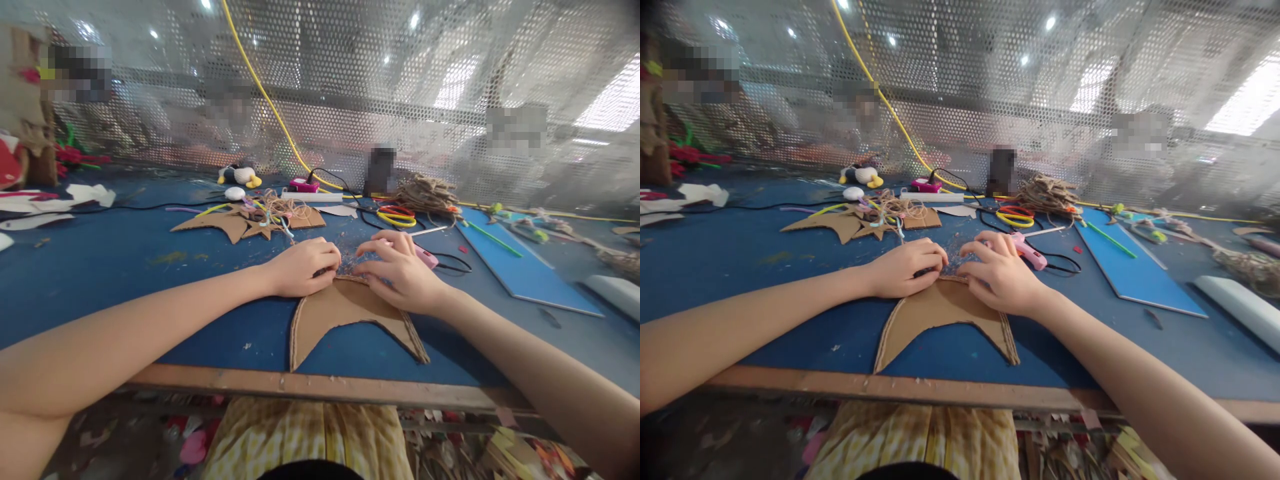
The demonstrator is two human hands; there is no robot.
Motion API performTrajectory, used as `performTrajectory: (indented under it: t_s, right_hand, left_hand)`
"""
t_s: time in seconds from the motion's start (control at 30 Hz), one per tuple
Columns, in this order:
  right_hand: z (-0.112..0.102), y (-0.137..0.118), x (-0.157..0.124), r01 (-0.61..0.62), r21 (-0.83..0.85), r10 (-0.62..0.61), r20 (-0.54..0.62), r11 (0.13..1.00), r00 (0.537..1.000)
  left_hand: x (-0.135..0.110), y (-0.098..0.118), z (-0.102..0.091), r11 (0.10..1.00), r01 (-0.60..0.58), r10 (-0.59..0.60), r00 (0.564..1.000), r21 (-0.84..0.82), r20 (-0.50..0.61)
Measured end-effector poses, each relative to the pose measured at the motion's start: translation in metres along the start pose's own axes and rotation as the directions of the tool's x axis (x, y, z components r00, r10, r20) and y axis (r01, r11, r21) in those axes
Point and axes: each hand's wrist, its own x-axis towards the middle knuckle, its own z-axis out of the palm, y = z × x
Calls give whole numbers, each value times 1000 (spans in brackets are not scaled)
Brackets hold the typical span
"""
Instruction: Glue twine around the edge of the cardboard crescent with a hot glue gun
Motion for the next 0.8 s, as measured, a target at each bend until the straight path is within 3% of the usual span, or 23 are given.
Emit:
performTrajectory:
  t_s: [0.07,0.13,0.23,0.3,0.4,0.47,0.53,0.57,0.63,0.73,0.8]
  right_hand:
    - [-3,9,0,-70,-16,67,-148,997,987]
    - [-6,21,-1,-180,-45,159,-297,983,941]
    - [-12,39,-5,-417,-130,350,-357,900,866]
    - [-15,47,-7,-585,-237,535,-247,775,808]
    - [-16,51,-9,-718,-384,777,-3,581,630]
    - [-14,51,-10,-753,-392,841,127,529,525]
    - [-11,53,-13,-773,-358,851,191,524,488]
    - [-8,55,-15,-776,-343,848,191,529,494]
    - [-4,60,-18,-772,-313,827,96,554,554]
    - [-2,67,-19,-701,-186,683,-159,688,713]
    - [-3,68,-17,-570,-86,532,-269,817,803]
  left_hand:
    - [0,0,-1,1000,0,0,1000,-7,-3]
    - [0,1,-1,1000,-2,2,1000,-16,-3]
    - [0,1,-1,1000,-5,5,1000,-24,-1]
    - [0,1,-2,1000,-1,1,1000,-27,-1]
    - [0,1,-2,999,8,-8,1000,-31,4]
    - [0,1,-2,999,11,-11,1000,-31,6]
    - [0,1,-2,999,11,-11,1000,-30,3]
    - [0,1,-2,999,10,-10,1000,-31,1]
    - [0,1,-3,999,10,-10,1000,-31,1]
    - [1,2,-3,999,15,-15,1000,-35,3]
    - [1,2,-3,999,15,-15,1000,-41,1]
